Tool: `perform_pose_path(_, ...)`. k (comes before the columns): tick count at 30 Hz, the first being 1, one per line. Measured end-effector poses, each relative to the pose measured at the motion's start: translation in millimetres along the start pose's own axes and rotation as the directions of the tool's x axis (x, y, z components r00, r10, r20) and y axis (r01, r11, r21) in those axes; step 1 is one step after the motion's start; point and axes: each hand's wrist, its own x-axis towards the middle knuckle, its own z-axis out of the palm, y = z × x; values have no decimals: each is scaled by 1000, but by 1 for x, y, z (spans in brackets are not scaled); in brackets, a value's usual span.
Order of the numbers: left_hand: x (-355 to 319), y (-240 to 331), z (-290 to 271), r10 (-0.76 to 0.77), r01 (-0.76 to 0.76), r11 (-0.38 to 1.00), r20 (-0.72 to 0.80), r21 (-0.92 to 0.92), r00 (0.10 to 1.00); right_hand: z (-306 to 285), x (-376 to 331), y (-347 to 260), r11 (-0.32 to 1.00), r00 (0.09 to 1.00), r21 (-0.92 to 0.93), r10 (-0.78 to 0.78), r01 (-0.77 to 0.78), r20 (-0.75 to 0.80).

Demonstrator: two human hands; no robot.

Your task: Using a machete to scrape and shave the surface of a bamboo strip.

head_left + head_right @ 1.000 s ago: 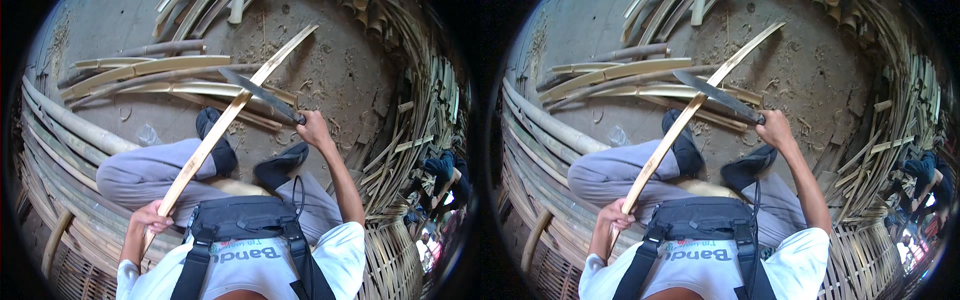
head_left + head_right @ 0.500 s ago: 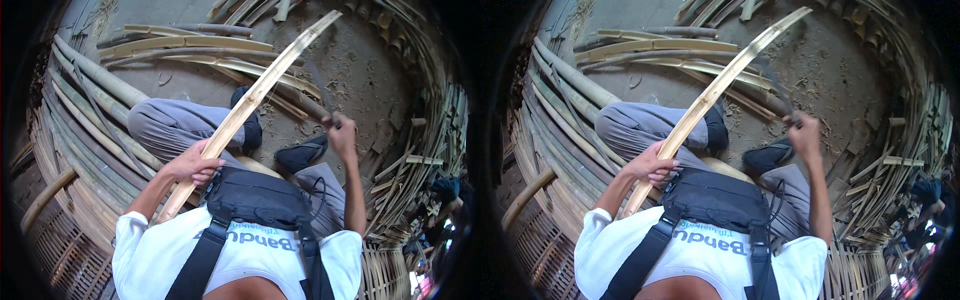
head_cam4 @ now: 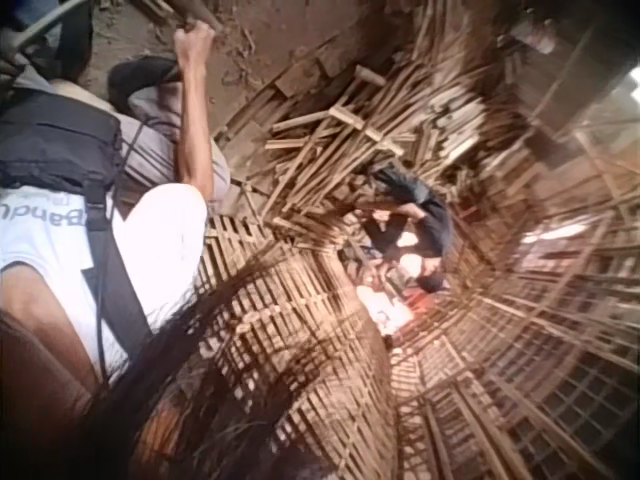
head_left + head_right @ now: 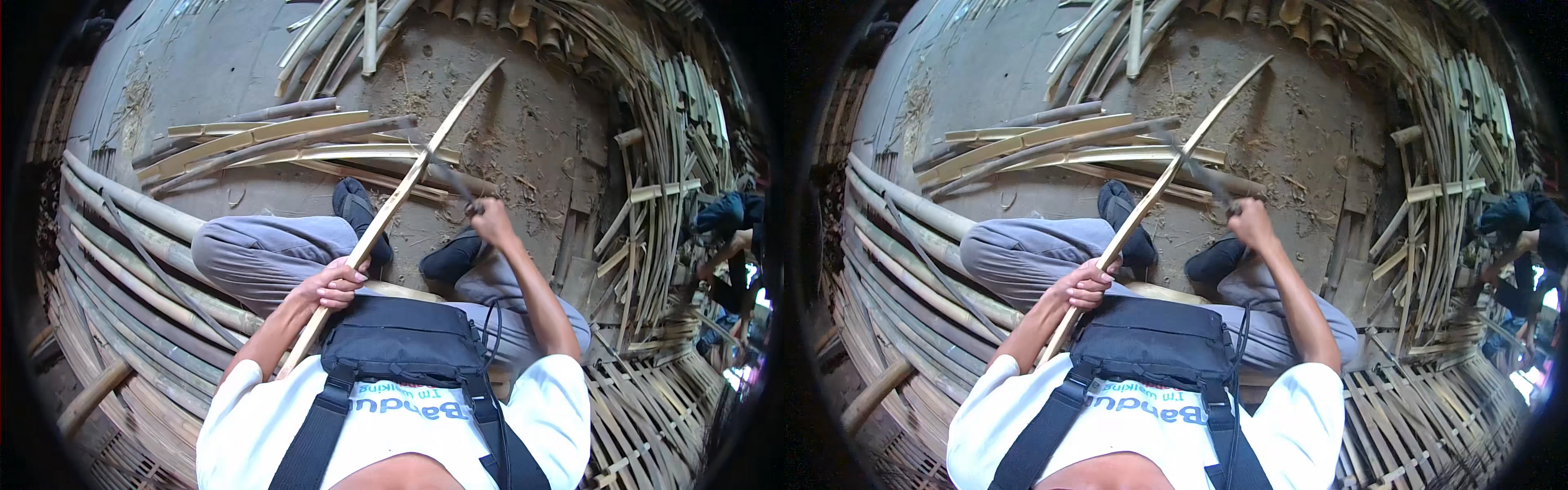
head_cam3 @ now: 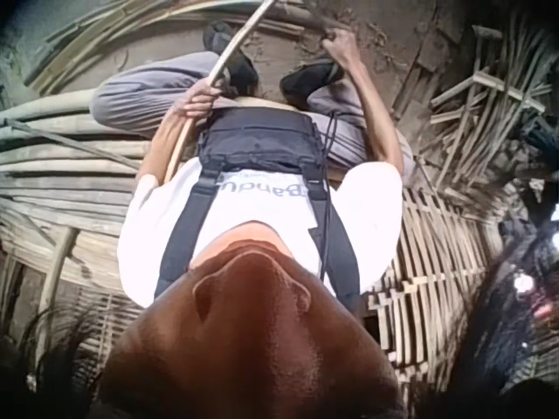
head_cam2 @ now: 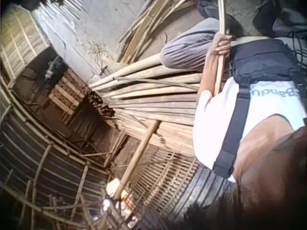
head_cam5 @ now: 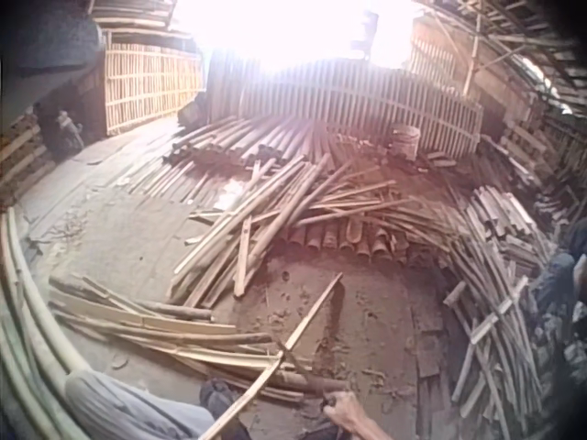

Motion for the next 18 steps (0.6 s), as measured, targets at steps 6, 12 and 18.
perform_pose_path(6,-8,7,-15,-18,39,987,131,-154,991,-6,12,-3,999,1000,-47,18,-18,-8)
perform_pose_path(12,-23,5,-9,-54,56,998,-41,31,998,-10,39,12,990,996,-105,91,-91,-4)
perform_pose_path(18,-30,3,-28,-41,112,938,216,-328,975,-10,75,-5,995,998,-81,67,-66,-1)
